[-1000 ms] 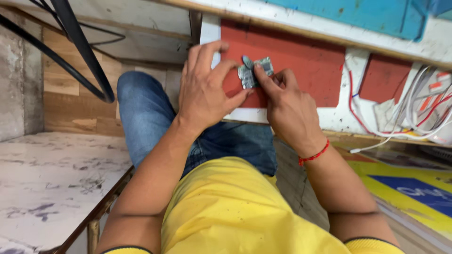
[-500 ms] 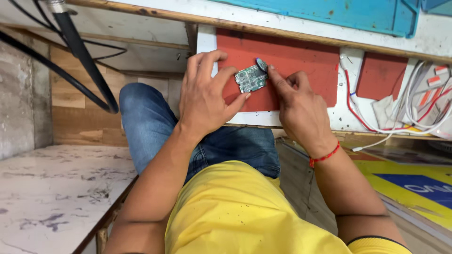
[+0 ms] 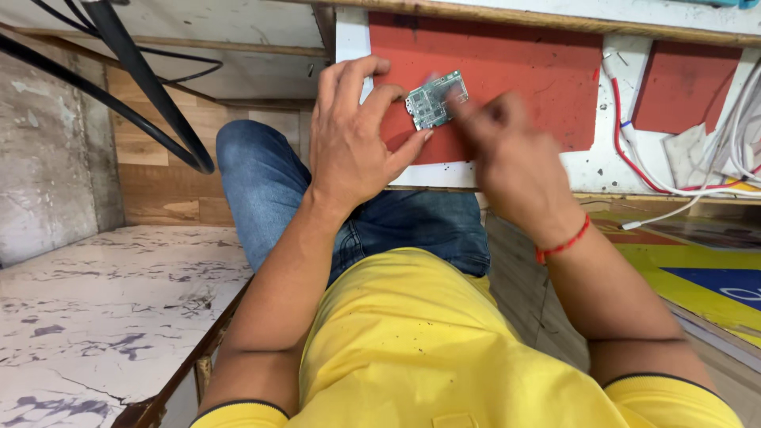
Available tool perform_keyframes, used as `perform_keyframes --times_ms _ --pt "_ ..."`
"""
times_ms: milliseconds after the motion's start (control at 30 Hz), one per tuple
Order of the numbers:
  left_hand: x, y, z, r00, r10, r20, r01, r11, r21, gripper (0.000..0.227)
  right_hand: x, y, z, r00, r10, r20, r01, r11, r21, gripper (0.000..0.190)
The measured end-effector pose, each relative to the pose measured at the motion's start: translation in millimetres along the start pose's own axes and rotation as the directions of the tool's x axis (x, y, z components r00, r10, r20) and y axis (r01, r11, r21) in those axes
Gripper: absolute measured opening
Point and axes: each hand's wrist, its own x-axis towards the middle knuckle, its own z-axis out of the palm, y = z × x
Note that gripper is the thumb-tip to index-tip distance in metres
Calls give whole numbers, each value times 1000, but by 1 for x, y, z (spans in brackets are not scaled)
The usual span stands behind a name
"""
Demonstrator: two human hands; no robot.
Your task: The person cleans a small circuit board by hand, then uses a purple brush to scrub its surface. Finally, they use a vacuum hose to remove debris from the board.
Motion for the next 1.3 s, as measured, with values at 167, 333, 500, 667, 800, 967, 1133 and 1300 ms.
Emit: perform_keyframes --times_ms 167,333,500,667,800,967,1133,1300 --pt "-1 0 2 1000 15 1 -15 1000 -1 43 1 -6 -5 998 47 -53 -47 999 3 52" --pt "-2 0 -4 1000 -4 8 4 1000 -10 44 10 -16 -11 998 -19 58 16 998 57 58" --pt "6 2 -1 1000 15 -20 -15 1000 2 43 8 -4 -10 992 -119 -37 120 993 22 59" --pt "1 3 -1 1000 14 -10 -14 1000 -3 42 -3 -4 -4 998 54 -46 -52 998 41 51" --pt "2 2 -4 1000 0 16 0 1000 -3 42 7 -13 -9 994 -103 41 100 992 74 59" --pt "5 5 -2 1000 13 -17 -13 1000 -5 42 11 -11 -16 999 18 38 -18 1000 4 58" --pt "1 6 -2 1000 1 -10 -2 1000 -14 41 -1 -4 -7 999 22 -28 -21 1000 20 59" --pt "0 3 -7 1000 -5 12 5 1000 2 43 2 -9 -5 994 -78 80 72 994 76 56"
